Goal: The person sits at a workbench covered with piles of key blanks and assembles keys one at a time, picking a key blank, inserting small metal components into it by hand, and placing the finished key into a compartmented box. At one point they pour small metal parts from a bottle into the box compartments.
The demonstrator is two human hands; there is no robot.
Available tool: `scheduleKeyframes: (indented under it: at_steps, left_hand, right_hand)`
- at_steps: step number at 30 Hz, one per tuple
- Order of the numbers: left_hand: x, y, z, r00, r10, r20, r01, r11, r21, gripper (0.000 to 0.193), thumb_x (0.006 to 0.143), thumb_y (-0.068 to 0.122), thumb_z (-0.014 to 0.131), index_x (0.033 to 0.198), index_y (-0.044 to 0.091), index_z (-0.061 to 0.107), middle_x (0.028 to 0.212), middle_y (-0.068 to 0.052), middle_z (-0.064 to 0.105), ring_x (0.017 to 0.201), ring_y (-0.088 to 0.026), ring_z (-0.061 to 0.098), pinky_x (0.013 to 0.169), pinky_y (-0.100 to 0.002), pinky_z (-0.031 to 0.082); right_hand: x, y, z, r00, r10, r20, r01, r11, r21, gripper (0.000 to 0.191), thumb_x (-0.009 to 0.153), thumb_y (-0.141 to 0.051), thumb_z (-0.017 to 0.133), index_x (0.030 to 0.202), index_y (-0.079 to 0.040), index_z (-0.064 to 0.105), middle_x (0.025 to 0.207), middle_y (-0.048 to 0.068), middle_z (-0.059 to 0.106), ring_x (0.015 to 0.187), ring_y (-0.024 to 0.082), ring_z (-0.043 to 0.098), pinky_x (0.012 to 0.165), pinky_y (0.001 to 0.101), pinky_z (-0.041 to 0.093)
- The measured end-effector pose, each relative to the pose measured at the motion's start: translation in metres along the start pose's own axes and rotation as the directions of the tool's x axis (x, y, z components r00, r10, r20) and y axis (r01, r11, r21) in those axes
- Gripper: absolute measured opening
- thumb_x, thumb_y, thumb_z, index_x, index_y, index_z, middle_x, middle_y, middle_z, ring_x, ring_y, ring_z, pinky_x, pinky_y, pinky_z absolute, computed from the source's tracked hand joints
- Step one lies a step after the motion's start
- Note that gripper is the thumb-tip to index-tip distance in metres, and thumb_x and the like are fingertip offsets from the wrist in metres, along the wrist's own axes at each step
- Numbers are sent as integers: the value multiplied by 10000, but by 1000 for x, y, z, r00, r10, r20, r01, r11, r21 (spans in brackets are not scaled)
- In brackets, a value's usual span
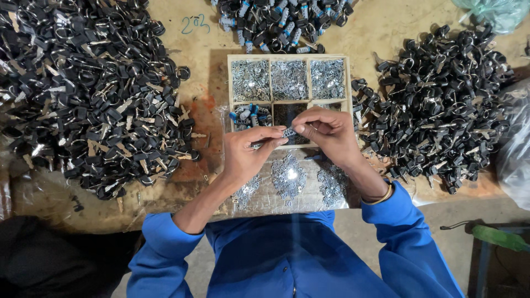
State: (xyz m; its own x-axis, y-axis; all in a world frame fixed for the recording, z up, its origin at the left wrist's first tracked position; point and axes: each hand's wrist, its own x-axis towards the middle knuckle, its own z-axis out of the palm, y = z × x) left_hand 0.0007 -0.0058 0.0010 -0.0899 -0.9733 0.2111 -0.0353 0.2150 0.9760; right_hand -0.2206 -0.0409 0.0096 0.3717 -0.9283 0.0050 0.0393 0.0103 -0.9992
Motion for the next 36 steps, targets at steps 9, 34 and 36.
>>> scheduleKeyframes:
  at_steps: [9,34,36]
  left_hand:
    - [0,-1,0,1000,-7,-6,7,1000,-1,153,881,-48,792,1029,-26,758,1092,-150,782,1000,-191,784,853,-287,673]
    - [-3,-3,0,1000,11,-6,-11,998,60,157,869,-66,795,1016,-25,760,1063,-142,789,952,-183,791,819,-277,667]
    - [-3,-2,0,1000,25,-8,-24,998,60,157,870,-73,791,1017,-26,758,1073,-146,786,969,-186,789,830,-280,669]
  right_hand:
    - [1,-4,3,1000,-5,-12,5,1000,-15,135,978,72,698,1101,25,727,1105,113,721,1041,150,689,916,293,569]
    - [5,-33,9,973,-180,144,229,833,-504,156,927,12,749,1080,-17,742,1127,109,742,1036,242,747,892,337,595]
    - [5,-31,9,980,-161,115,197,864,-464,138,939,10,746,1074,-17,736,1125,102,750,1045,230,755,898,330,600]
